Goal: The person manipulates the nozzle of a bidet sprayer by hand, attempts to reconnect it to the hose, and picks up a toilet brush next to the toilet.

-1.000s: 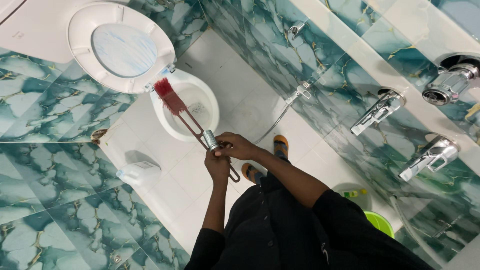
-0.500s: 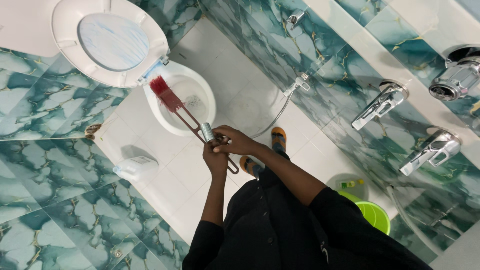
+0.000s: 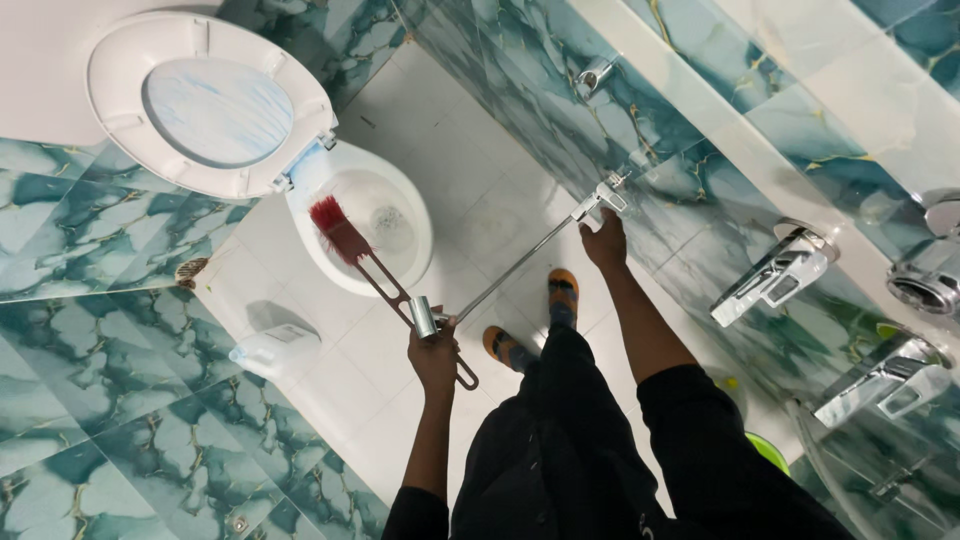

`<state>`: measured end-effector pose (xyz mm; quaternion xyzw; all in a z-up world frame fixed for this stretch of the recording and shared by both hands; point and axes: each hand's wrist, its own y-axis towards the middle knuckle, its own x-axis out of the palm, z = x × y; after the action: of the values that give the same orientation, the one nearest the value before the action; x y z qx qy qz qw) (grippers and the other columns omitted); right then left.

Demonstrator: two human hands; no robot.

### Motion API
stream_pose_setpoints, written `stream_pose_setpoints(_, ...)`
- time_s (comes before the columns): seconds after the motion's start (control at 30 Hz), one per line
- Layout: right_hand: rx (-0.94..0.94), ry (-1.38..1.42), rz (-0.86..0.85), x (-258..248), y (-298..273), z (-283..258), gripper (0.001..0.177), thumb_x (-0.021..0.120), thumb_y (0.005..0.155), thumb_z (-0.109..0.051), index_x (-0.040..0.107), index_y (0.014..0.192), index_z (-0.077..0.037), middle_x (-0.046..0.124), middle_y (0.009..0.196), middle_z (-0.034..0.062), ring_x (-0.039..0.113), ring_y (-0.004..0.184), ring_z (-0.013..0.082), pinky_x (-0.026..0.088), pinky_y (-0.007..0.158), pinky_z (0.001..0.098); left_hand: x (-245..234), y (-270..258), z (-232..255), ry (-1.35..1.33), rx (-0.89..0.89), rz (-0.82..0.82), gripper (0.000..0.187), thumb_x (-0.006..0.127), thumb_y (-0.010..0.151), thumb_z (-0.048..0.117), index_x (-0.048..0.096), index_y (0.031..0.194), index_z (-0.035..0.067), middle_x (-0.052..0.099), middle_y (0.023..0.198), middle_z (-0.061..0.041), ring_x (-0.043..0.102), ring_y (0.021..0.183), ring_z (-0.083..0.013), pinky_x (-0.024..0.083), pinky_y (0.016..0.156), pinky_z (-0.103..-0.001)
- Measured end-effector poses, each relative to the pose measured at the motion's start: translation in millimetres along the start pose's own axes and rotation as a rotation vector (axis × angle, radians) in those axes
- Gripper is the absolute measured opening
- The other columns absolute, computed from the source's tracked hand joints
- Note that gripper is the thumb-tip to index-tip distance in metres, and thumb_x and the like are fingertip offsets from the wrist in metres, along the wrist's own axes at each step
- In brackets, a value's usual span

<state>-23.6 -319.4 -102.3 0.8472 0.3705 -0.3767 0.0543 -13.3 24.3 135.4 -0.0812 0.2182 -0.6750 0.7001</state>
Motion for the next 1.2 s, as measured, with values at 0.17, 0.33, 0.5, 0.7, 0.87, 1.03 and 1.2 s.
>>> stream_pose_setpoints(0.17,-0.007,-0.087,-0.011,-11,53,22,0.081,0.083,0.077,-0.031,0.047,0.141,0.003,0.052,0.137,0.0299,0.052,0.125,0.0455,0.045,0.102,0.0504,24,16,-10,0.030,-0.012,-0.019,0.037,0.078,0.088,0.016,0.066,0.120,0.003,0.066,0.084,-0.003,0.056,0.057,-0.0077,0.049,0.051,-0.025)
stream_pose_setpoints(0.33,0.208,-0.286,-0.233,3,77,28,0.060,0.074,0.091,-0.036,0.056,0.133,0.003,0.062,0.129,0.0275,0.063,0.118,0.0432,0.053,0.097,0.0499,49,27,-7,0.070,-0.063,-0.036,0.037,0.079,0.089,0.016,0.066,0.121,0.003,0.066,0.083,-0.004,0.056,0.057,-0.0077,0.050,0.051,-0.025)
stream_pose_setpoints(0.5,0.513,0.144,-0.634,40,96,10,0.043,0.063,0.097,-0.020,0.068,0.116,0.018,0.078,0.105,0.0253,0.081,0.101,0.0376,0.060,0.081,0.0493,69,30,-4,0.087,-0.074,-0.031,0.036,0.078,0.089,0.017,0.067,0.121,0.004,0.068,0.083,-0.003,0.057,0.058,-0.0069,0.050,0.052,-0.024)
stream_pose_setpoints(0.7,0.987,1.505,-0.206,62,134,-7,0.038,0.038,0.099,-0.014,0.042,0.135,-0.002,0.066,0.137,0.0167,0.074,0.112,0.0322,0.061,0.087,0.0498,77,34,4,0.091,-0.025,-0.007,0.034,0.078,0.088,0.015,0.067,0.119,0.004,0.068,0.081,-0.002,0.057,0.057,-0.0068,0.049,0.050,-0.025)
stream_pose_setpoints(0.87,0.709,1.010,-0.296,64,175,-17,0.041,0.055,0.094,-0.014,0.044,0.133,-0.012,0.064,0.132,0.0078,0.074,0.097,0.0301,0.059,0.081,0.0446,68,20,5,0.066,-0.023,0.031,0.033,0.078,0.090,0.013,0.067,0.120,0.004,0.065,0.081,-0.003,0.056,0.058,-0.0072,0.048,0.052,-0.024)
stream_pose_setpoints(1.03,0.585,0.763,-0.639,71,71,-34,0.034,0.059,0.092,-0.022,0.060,0.124,-0.010,0.075,0.107,0.0088,0.074,0.083,0.0225,0.059,0.065,0.0340,76,28,9,0.033,-0.019,0.038,0.034,0.079,0.089,0.015,0.066,0.118,0.004,0.065,0.082,-0.003,0.056,0.059,-0.0076,0.049,0.051,-0.024)
stream_pose_setpoints(1.2,0.235,0.637,-0.853,37,-48,-109,0.048,0.064,0.097,-0.045,0.062,0.129,-0.010,0.074,0.123,0.0049,0.067,0.116,0.0177,0.052,0.089,0.0347,76,18,28,0.046,-0.031,0.064,0.034,0.078,0.088,0.017,0.067,0.116,0.002,0.065,0.078,-0.004,0.057,0.056,-0.0087,0.046,0.048,-0.025)
